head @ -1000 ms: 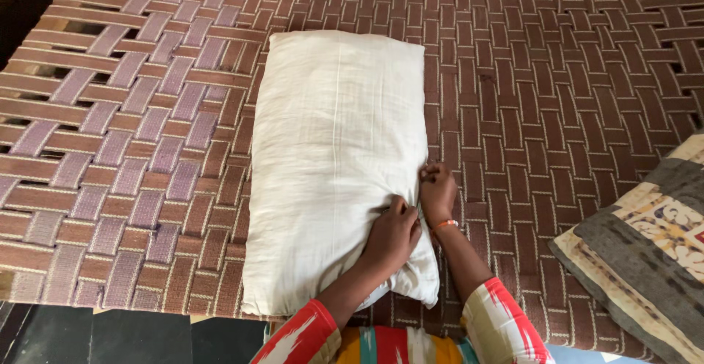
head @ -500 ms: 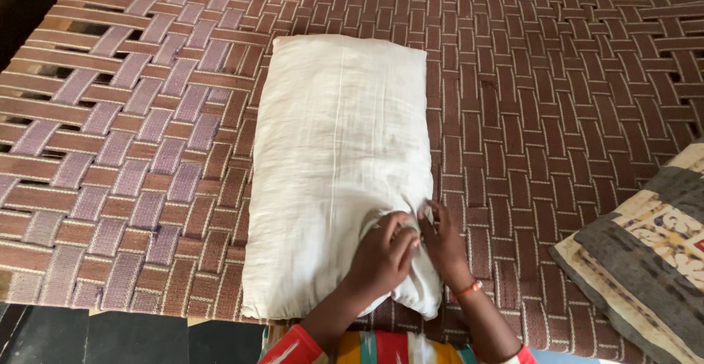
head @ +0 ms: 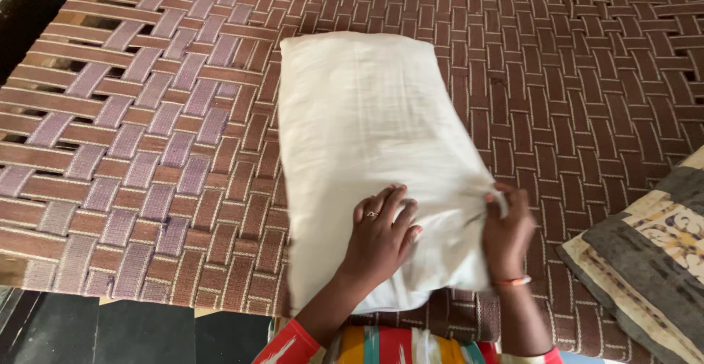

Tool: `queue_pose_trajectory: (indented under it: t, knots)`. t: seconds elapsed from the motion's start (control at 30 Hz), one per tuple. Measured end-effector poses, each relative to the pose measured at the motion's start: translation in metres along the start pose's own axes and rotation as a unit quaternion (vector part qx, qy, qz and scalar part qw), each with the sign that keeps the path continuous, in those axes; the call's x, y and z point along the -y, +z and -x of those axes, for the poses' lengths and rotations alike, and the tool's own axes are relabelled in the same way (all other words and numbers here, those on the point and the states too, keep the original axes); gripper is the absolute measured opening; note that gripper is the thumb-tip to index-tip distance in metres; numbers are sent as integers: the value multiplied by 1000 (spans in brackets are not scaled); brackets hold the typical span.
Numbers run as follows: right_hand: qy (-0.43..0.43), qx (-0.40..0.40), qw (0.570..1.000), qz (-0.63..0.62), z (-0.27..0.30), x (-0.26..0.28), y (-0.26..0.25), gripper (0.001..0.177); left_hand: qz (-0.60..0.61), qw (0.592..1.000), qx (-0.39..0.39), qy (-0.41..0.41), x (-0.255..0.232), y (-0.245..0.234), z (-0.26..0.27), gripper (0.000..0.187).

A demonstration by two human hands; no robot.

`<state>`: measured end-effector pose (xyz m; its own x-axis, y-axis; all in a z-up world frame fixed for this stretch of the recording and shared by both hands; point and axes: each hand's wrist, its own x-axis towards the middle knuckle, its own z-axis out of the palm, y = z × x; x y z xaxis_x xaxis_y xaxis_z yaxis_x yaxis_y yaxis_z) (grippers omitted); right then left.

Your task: The person repeatedly presses, folds, and smooths a white pillow on a woven bed mat. They adjust the pillow's shape by hand, working along its length and edges to distribute the filling evenly.

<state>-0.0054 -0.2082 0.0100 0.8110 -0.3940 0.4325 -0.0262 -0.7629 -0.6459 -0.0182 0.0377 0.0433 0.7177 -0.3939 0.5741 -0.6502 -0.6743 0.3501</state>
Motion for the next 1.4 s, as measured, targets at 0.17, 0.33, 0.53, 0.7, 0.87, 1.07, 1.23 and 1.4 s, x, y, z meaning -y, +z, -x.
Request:
queue_pose_trajectory:
  t: [0.17, 0.33, 0.53, 0.7, 0.87, 1.07, 1.23, 1.4]
  knots:
    - [-135, 31, 973, 186, -18, -17, -40, 27, -25, 999, 17, -16, 3, 7, 0, 47]
    - [-231, 131, 962, 60, 25, 30, -6, 50, -51, 998, 19, -27, -3, 27, 3, 55]
    - [-220, 216, 941, 143, 17, 71, 23, 64, -58, 997, 27, -33, 4, 27, -2, 43]
    - [-247, 247, 922, 165, -3, 63, 38, 50, -96, 995, 12, -12, 13, 41, -17, 30]
    - [-257, 195, 930, 175, 9, 66, 47, 18, -75, 995, 67, -10, 18, 43, -26, 15]
    - [-263, 135, 952, 77, 18, 70, 25, 16, 11, 1000, -1, 10, 20, 27, -17, 13]
    - [-237, 132, 962, 13, 4, 53, 12, 17, 54, 998, -26, -11, 29, 24, -14, 8]
    - [-204, 122, 971, -13, -15, -11, 10, 5, 51, 997, 7, -58, 46, 27, -5, 8]
